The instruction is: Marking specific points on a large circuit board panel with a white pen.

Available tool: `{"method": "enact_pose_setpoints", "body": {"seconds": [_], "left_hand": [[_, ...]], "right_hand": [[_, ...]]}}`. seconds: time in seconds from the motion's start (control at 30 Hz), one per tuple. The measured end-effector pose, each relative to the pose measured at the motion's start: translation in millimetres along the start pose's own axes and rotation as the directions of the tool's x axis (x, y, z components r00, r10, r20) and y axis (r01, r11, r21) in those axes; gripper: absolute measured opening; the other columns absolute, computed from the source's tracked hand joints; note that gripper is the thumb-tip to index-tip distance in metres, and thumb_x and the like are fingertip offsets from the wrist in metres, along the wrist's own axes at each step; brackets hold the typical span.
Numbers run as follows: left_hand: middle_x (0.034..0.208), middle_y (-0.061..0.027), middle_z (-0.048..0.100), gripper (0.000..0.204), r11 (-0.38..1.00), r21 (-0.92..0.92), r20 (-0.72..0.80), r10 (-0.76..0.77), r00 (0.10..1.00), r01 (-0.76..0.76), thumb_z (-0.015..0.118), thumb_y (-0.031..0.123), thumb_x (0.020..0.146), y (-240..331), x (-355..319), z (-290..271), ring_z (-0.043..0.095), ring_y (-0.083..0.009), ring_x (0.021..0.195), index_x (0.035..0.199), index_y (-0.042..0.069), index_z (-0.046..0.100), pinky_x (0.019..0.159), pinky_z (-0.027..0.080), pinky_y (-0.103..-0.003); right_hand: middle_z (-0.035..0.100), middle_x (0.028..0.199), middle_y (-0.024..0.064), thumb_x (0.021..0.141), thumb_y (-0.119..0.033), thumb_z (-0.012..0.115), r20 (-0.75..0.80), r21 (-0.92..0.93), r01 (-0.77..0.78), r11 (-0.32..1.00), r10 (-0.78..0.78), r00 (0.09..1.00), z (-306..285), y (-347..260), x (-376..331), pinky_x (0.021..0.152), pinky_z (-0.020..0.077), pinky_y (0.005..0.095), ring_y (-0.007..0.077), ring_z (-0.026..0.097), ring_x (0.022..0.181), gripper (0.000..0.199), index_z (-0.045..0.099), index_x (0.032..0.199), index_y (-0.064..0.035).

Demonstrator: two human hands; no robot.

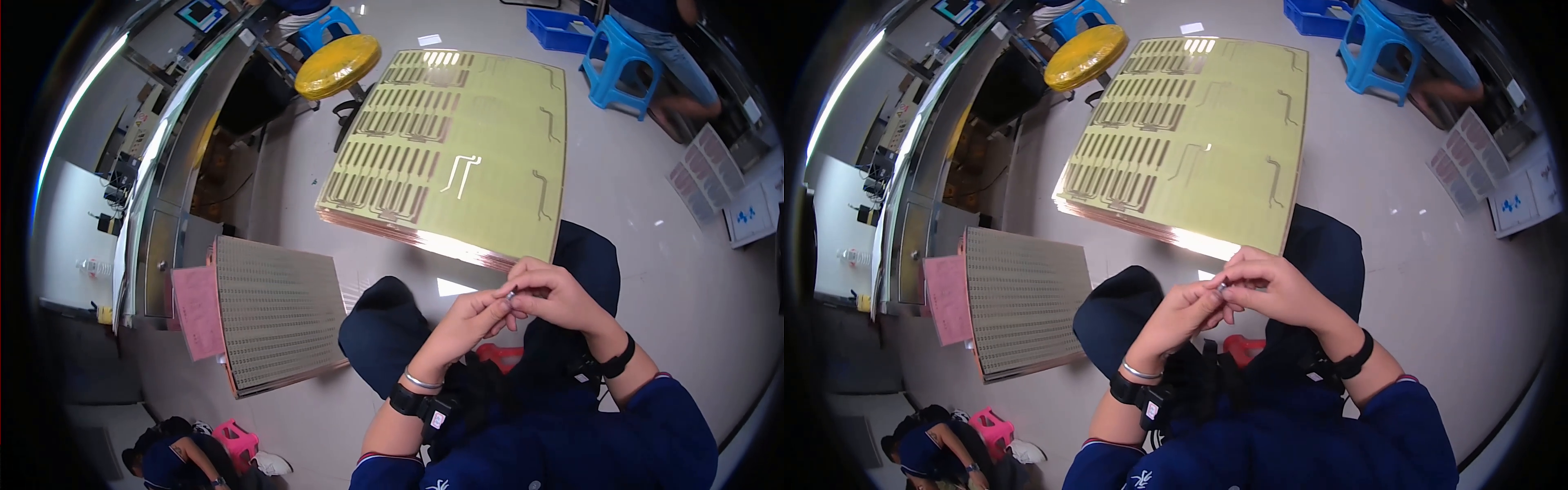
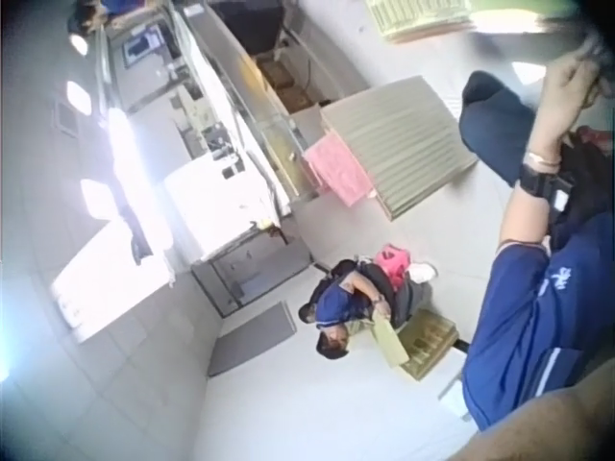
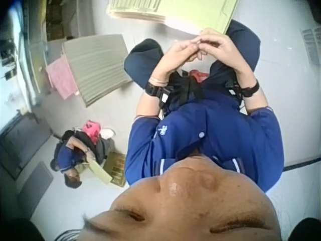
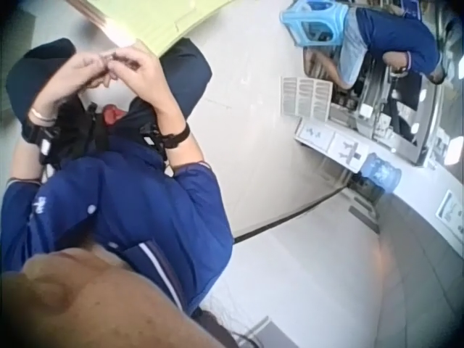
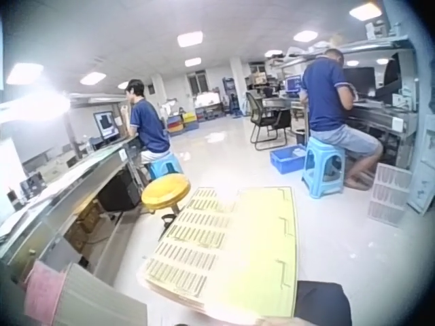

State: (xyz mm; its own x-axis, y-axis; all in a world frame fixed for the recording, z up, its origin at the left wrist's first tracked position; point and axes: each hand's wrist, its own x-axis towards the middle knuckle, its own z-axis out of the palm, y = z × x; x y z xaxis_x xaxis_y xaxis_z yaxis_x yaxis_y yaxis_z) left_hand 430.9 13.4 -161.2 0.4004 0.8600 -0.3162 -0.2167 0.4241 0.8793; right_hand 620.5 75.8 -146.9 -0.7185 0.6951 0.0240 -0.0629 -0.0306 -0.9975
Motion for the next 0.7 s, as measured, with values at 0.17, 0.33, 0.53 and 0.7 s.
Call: {"method": "enact_pose_setpoints", "body": {"seconds": [0.17, 0.33, 0.53, 0.7], "left_hand": [[0.08, -0.0006, 0.055, 0.032, 0.996, -0.042, 0.07, 0.079, 0.994, -0.076, 0.042, 0.028, 0.101, -2, -1, 0, 0.04, -0.0049, 0.062, 0.101, 0.001, 0.059, 0.056, 0.033, -0.018], [0.074, 0.0031, 0.046, 0.028, 0.999, -0.018, -0.027, 0.036, 0.999, -0.036, 0.041, 0.028, 0.101, -6, 1, 4, 0.037, -0.0054, 0.06, 0.096, 0.005, 0.057, 0.054, 0.03, -0.019], [0.072, 0.0041, 0.044, 0.023, 0.968, -0.249, 0.02, 0.017, 1.0, -0.011, 0.043, 0.023, 0.101, -17, -1, 6, 0.036, -0.0044, 0.06, 0.095, 0.005, 0.056, 0.054, 0.029, -0.018], [0.073, 0.0037, 0.046, 0.022, 0.995, 0.027, -0.116, 0.102, 0.988, -0.1, 0.046, 0.021, 0.1, -17, 4, 12, 0.036, -0.0043, 0.06, 0.092, 0.003, 0.056, 0.054, 0.03, -0.019]], "right_hand": [[0.053, 0.095, 0.0074, 0.089, 0.001, 0.059, -0.071, 0.273, 0.066, 0.96, -0.049, 0.996, 1, 16, 4, 0.067, 0.0504, 0.0264, 0.0143, 0.061, 0.073, 0.008, 0.059, 0.096, 0.0049], [0.054, 0.096, 0.0072, 0.091, -0.003, 0.059, -0.131, 0.334, 0.02, 0.942, 0.025, 0.991, 8, 24, 6, 0.067, 0.0498, 0.0254, 0.0126, 0.059, 0.071, 0.007, 0.059, 0.095, 0.0026], [0.054, 0.09, 0.0045, 0.092, -0.008, 0.058, -0.055, 0.205, 0.005, 0.979, 0.006, 0.998, 6, 18, 6, 0.066, 0.0478, 0.0238, 0.0106, 0.057, 0.069, 0.014, 0.061, 0.1, 0.0042], [0.054, 0.088, 0.0046, 0.092, -0.008, 0.058, -0.218, 0.059, 0.073, 0.996, -0.059, 0.974, 13, 35, 2, 0.064, 0.0466, 0.0227, 0.0098, 0.057, 0.069, 0.015, 0.061, 0.1, 0.0046]]}}
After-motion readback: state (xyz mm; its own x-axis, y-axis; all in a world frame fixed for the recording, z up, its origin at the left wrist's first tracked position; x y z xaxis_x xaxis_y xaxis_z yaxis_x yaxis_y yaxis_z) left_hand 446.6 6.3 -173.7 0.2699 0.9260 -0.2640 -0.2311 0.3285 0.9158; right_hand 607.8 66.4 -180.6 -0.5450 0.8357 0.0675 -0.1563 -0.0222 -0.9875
